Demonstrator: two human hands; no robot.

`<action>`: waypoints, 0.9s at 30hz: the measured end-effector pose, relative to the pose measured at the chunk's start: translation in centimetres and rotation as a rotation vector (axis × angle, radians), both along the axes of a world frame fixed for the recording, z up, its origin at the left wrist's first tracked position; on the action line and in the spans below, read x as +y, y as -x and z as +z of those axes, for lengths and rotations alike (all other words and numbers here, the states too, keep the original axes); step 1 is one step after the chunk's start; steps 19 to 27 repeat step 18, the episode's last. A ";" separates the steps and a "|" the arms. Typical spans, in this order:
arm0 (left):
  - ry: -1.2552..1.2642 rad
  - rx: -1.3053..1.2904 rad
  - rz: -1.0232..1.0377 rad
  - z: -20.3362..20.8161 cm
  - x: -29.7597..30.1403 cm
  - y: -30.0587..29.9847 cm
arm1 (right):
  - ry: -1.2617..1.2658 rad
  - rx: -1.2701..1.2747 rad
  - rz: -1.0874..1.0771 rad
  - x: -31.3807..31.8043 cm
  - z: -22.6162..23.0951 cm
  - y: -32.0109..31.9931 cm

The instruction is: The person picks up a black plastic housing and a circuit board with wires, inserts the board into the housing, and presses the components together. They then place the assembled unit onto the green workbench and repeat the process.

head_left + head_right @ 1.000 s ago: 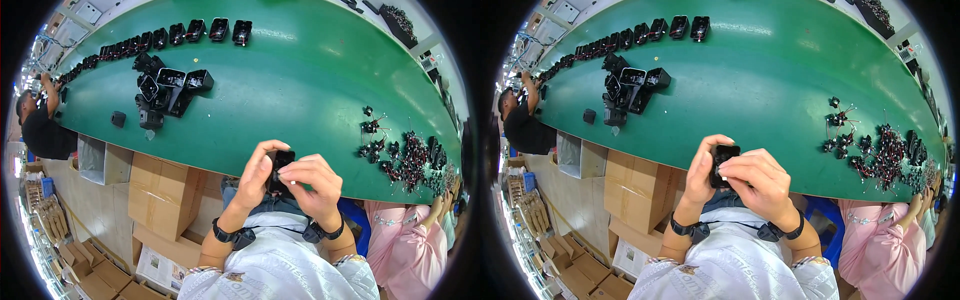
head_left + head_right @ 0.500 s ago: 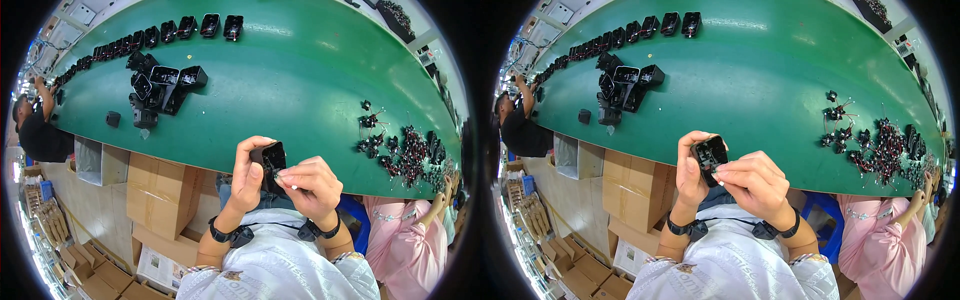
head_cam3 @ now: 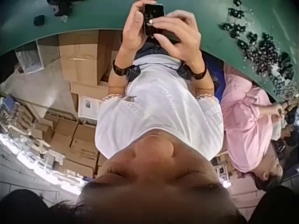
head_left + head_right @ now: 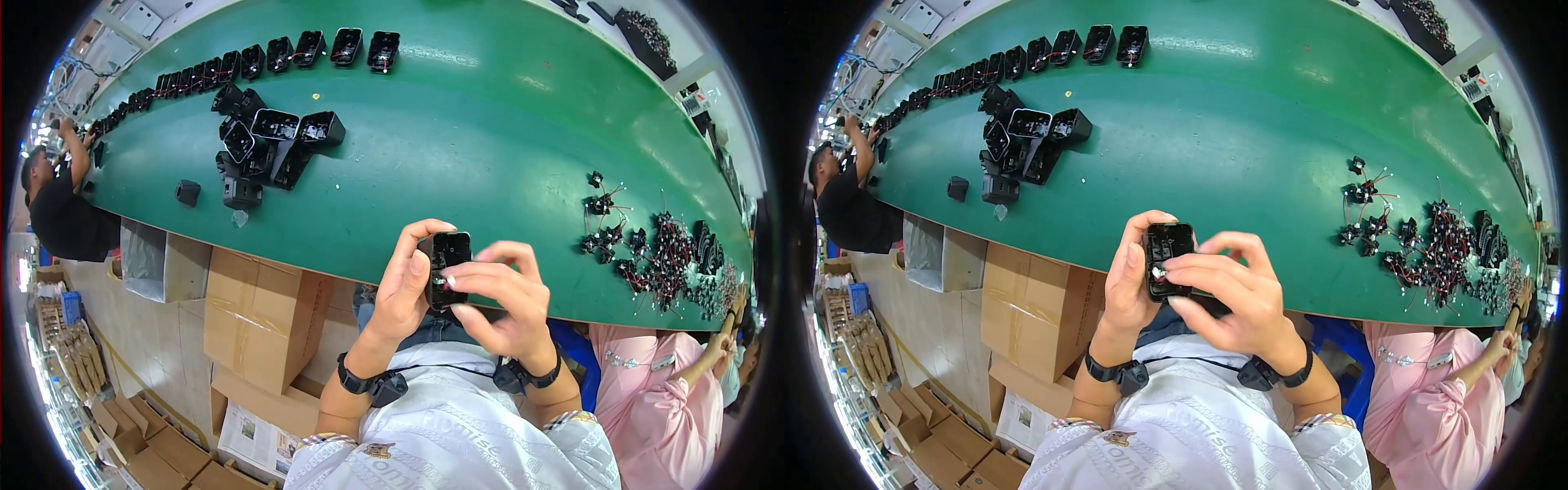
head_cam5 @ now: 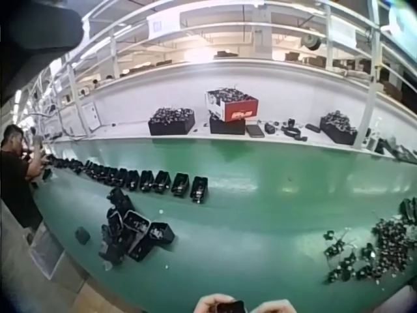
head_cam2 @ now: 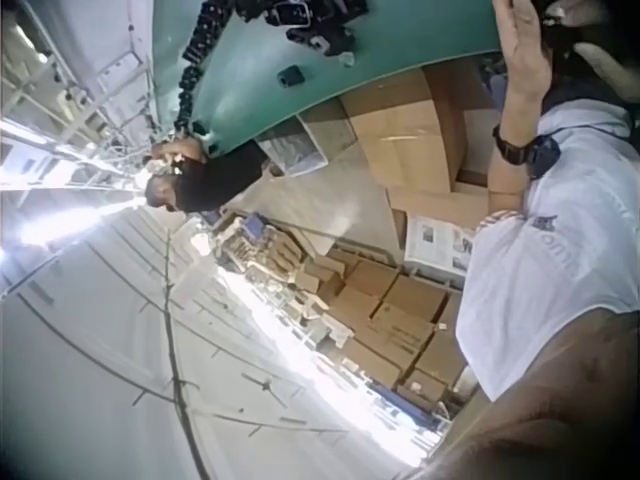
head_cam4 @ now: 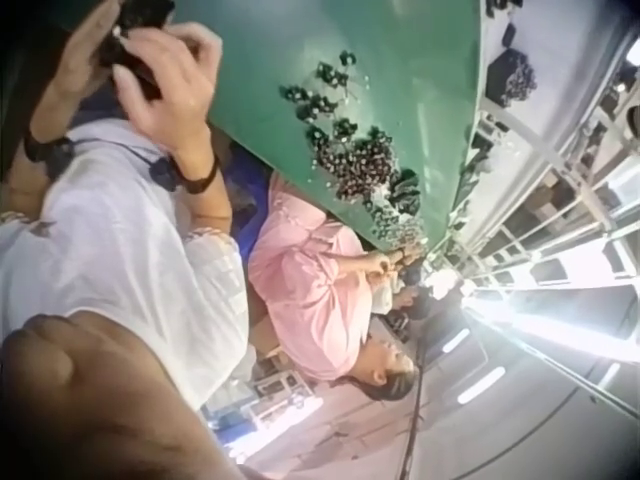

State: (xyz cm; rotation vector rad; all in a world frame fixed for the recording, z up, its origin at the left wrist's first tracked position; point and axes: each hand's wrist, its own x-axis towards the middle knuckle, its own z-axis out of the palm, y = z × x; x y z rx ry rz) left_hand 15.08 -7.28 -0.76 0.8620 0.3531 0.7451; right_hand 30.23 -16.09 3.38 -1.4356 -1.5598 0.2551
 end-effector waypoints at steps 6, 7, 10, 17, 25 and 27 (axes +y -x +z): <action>0.121 -0.062 -0.117 -0.8 0.7 0.5 | 0.090 -0.011 0.116 1.3 1.1 -1.4; 0.049 -0.011 -0.075 -0.5 0.6 0.1 | 0.081 -0.054 0.169 1.8 0.8 -1.3; 0.124 -0.022 -0.072 0.1 1.9 -0.4 | 0.139 -0.052 0.206 3.4 2.3 -2.2; -1.381 0.986 0.705 2.8 13.7 1.1 | 0.119 -0.290 0.072 15.7 1.8 -9.2; -1.390 0.968 0.710 3.2 13.8 0.7 | 0.157 -0.293 0.026 18.0 0.3 -10.8; -1.390 0.968 0.710 3.2 13.8 0.7 | 0.157 -0.293 0.026 18.0 0.3 -10.8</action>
